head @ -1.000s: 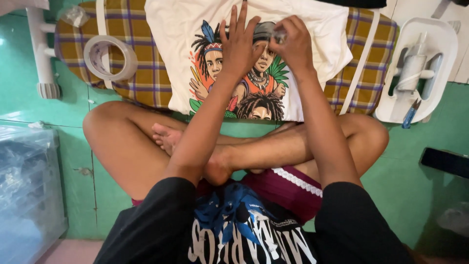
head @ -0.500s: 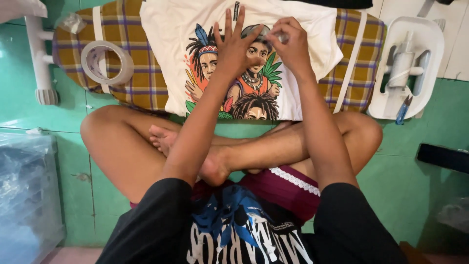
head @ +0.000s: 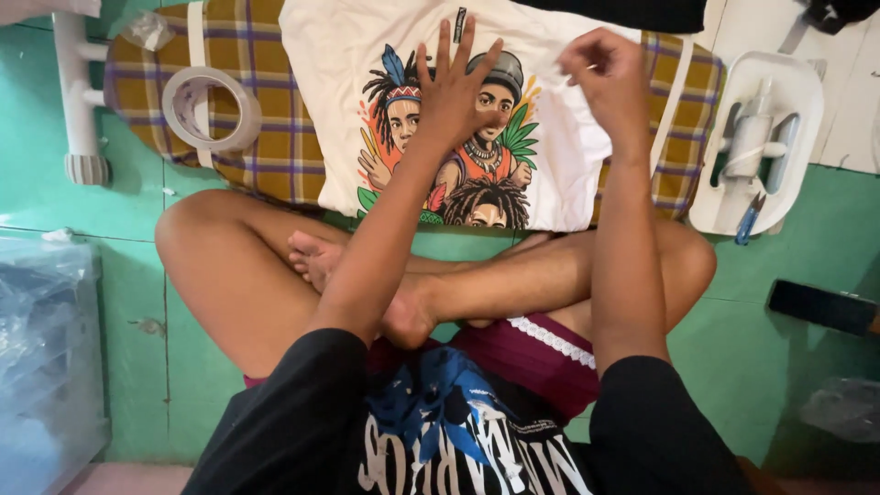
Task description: Applying small strips of adhesive tape to a graphic design on a white t-shirt to prepare it for printing or heat pressing.
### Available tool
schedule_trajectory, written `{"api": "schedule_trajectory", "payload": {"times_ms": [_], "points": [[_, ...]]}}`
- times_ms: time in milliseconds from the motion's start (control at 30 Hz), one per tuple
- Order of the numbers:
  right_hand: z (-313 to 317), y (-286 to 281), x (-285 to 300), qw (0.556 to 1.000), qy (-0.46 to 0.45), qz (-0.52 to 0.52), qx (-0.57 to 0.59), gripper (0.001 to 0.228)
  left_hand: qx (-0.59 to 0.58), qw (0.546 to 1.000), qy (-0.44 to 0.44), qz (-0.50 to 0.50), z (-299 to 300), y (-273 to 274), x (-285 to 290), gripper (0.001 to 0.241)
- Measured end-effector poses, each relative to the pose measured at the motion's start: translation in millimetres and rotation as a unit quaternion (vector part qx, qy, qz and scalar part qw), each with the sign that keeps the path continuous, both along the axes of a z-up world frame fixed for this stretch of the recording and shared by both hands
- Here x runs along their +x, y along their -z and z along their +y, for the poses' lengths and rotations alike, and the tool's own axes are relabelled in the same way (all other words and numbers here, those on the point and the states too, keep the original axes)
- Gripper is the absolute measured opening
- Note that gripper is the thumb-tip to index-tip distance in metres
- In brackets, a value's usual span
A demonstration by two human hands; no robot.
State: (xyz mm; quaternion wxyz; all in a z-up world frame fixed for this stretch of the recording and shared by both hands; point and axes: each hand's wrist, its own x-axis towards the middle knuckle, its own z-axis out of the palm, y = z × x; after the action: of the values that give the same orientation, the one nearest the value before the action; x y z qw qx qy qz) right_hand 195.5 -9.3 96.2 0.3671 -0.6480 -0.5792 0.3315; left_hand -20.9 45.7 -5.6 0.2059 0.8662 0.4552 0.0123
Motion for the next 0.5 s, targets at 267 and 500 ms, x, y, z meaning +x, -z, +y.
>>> {"api": "schedule_trajectory", "payload": {"times_ms": [267,500], "points": [[25.4,41.4,-24.0,0.999,-0.037,0.002,-0.017,0.016,0.008,0.995,-0.048,-0.085,12.7,8.2,1.1,0.074],[32.2,51.8,-39.8,0.999,-0.02,-0.009,-0.034,0.013,0.076,0.986,-0.062,-0.133,18.5,10.4,9.0,0.05]]}}
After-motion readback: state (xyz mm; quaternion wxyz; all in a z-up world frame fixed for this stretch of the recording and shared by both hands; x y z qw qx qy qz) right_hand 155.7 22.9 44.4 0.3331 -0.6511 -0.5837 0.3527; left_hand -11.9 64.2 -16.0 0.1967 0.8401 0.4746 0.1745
